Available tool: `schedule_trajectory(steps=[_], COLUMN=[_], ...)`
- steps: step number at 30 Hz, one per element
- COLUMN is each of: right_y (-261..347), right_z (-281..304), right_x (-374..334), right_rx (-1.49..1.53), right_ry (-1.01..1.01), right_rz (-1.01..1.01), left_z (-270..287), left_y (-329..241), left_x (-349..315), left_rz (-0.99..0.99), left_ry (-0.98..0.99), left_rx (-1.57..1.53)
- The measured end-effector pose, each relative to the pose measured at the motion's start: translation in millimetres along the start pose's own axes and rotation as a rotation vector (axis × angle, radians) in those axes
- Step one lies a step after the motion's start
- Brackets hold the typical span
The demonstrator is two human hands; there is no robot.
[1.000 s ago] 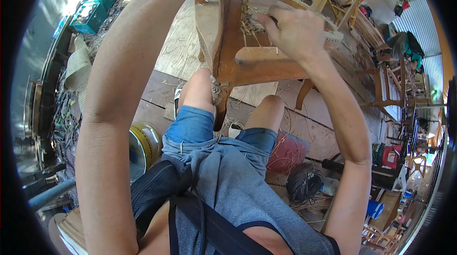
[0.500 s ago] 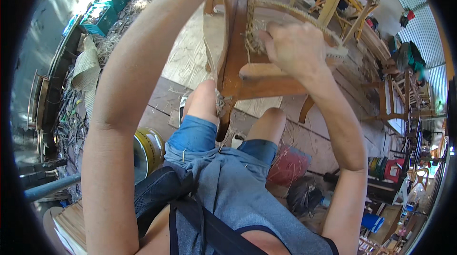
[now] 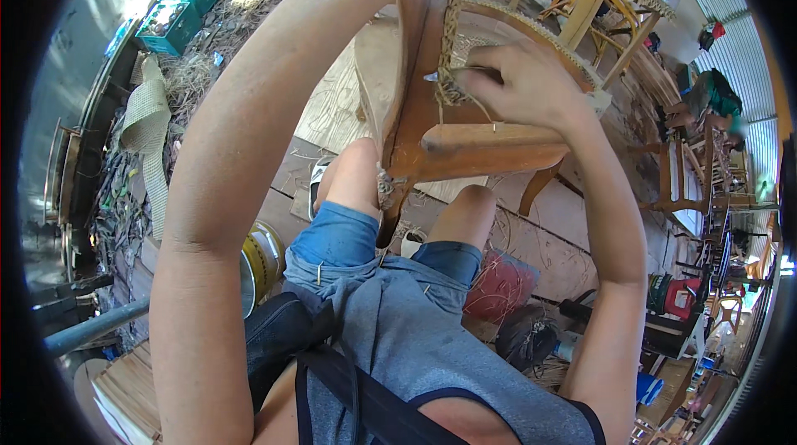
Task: Replacing the decorative trim and weaving on a wooden chair.
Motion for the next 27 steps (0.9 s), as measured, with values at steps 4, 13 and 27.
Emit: schedule_trajectory(steps=[4, 13, 27], right_y=[6, 4, 4], right_z=[-18, -24, -41], right_x=[-7, -1, -9], right_rx=[-0.168, 0.374, 0.093], right_ry=[-0.183, 0.07, 0.142], right_rz=[0.162, -0.225, -0.201], left_z=[13, 11, 20], left_y=[6, 11, -1], left_x=[-8, -27, -24], left_rz=[-0.006, -0.115, -0.054], left_ry=[-0.017, -0.196, -0.137], left_rx=[0.034, -0.412, -0.208])
Point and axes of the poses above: each hand's wrist, its own x-axis towards the middle knuckle, its own z-axis out of the back of the hand, y = z × x, the point moved 1 cm from there along x, towards the middle knuckle, and after that the axes turned 14 degrees about x, right-handed, at the moved point
